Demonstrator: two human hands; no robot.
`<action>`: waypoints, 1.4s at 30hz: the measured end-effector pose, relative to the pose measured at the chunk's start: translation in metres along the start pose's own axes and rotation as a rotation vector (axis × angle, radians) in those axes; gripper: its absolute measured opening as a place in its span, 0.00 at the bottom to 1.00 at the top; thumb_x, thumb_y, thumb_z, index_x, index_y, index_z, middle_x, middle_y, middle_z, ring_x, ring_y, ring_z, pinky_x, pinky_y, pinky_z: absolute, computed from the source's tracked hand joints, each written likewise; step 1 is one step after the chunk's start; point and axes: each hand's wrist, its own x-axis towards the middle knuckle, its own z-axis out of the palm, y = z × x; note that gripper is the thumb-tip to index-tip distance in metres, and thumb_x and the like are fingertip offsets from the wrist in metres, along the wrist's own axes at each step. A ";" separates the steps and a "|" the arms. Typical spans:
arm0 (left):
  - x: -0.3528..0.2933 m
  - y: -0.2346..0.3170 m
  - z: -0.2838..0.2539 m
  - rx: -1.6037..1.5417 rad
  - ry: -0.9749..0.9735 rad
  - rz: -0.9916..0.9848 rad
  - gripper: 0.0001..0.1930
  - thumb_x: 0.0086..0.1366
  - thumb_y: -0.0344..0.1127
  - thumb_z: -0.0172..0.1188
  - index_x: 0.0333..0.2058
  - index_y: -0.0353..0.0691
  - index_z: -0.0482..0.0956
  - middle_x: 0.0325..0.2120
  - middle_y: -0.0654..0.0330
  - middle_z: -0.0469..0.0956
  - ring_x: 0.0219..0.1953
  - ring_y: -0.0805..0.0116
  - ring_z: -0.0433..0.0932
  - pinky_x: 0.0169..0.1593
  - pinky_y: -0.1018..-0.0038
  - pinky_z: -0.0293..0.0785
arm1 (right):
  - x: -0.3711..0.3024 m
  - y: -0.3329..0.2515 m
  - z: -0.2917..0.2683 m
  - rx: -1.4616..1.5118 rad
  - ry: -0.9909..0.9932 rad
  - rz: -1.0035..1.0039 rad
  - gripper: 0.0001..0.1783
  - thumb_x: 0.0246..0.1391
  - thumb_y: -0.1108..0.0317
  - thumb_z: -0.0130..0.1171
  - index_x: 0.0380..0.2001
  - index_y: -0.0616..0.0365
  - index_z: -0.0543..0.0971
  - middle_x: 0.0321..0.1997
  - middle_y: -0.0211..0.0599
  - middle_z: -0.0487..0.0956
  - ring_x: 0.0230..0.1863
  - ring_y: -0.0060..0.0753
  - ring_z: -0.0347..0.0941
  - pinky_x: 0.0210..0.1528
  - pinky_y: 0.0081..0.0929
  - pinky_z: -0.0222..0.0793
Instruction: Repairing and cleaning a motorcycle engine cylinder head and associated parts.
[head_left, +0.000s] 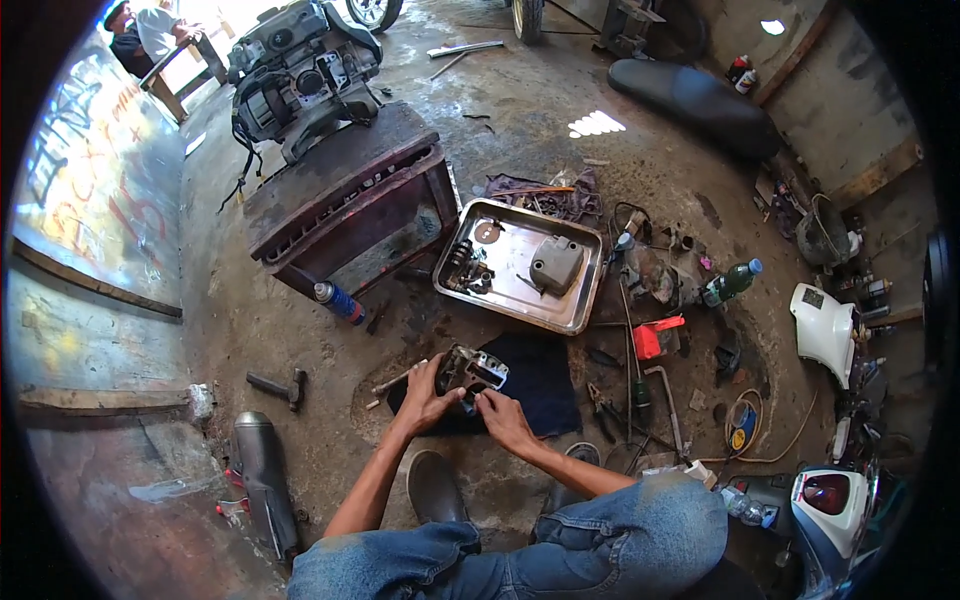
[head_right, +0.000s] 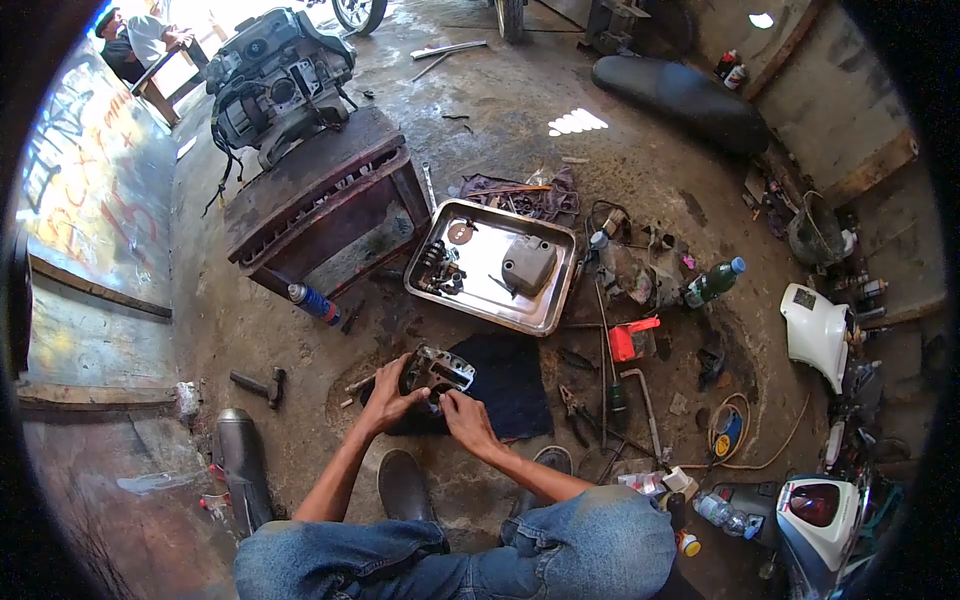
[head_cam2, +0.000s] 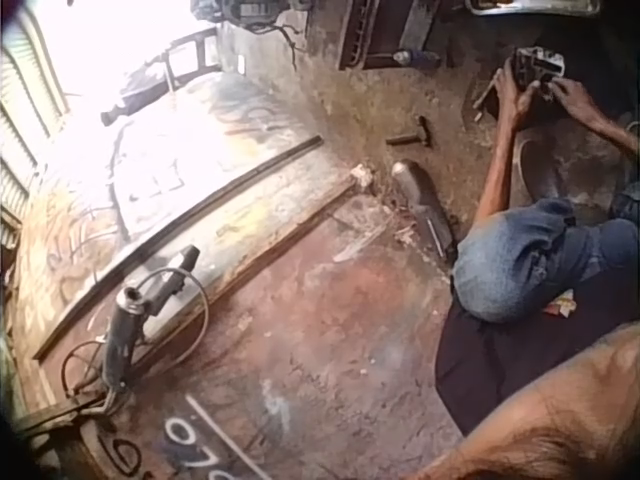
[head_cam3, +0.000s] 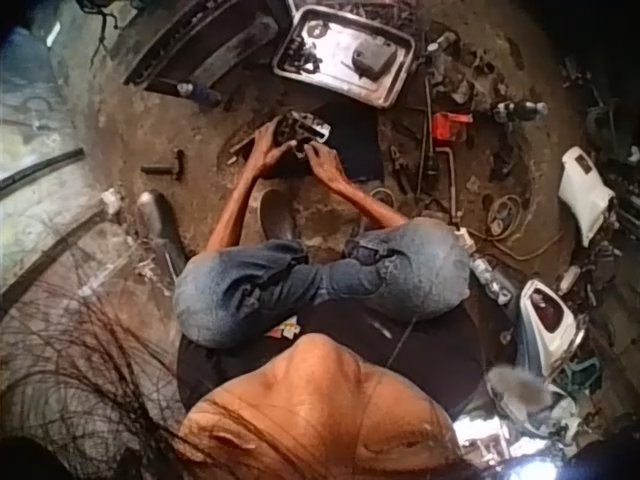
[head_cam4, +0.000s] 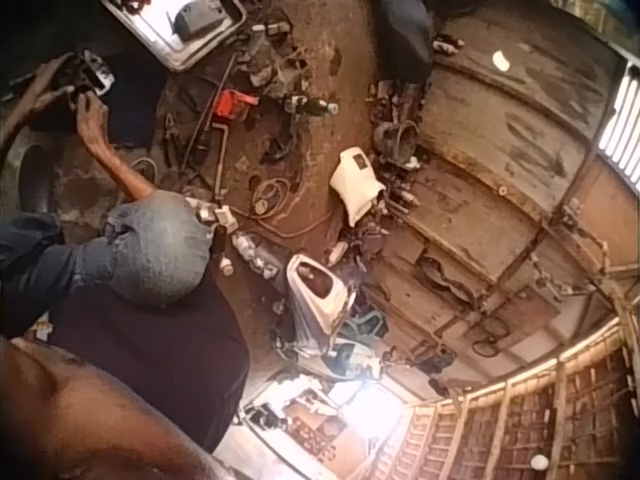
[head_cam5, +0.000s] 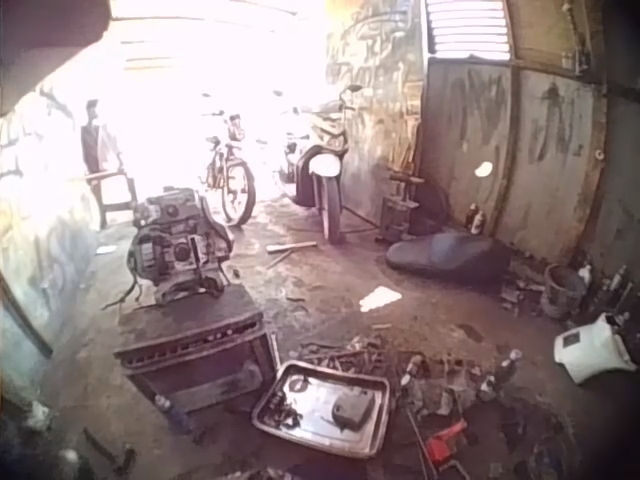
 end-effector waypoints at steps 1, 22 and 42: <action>-0.001 -0.001 0.000 -0.002 -0.003 0.001 0.48 0.59 0.52 0.73 0.70 0.33 0.60 0.64 0.37 0.66 0.67 0.36 0.61 0.71 0.52 0.57 | 0.001 0.004 0.004 0.002 -0.001 0.003 0.18 0.70 0.56 0.54 0.36 0.61 0.79 0.28 0.52 0.78 0.28 0.53 0.78 0.35 0.44 0.73; -0.002 0.001 -0.001 -0.045 0.008 -0.044 0.47 0.58 0.49 0.75 0.69 0.34 0.61 0.65 0.39 0.65 0.68 0.39 0.61 0.72 0.53 0.57 | 0.011 -0.010 -0.006 -0.032 -0.211 0.142 0.26 0.73 0.46 0.50 0.42 0.60 0.81 0.23 0.35 0.82 0.24 0.30 0.80 0.28 0.30 0.73; -0.003 0.003 -0.004 -0.044 0.003 -0.072 0.46 0.58 0.47 0.75 0.70 0.36 0.61 0.66 0.38 0.64 0.68 0.38 0.60 0.72 0.52 0.56 | -0.076 0.036 -0.086 0.046 -0.159 0.208 0.14 0.67 0.60 0.58 0.32 0.59 0.83 0.18 0.31 0.74 0.21 0.17 0.66 0.26 0.27 0.63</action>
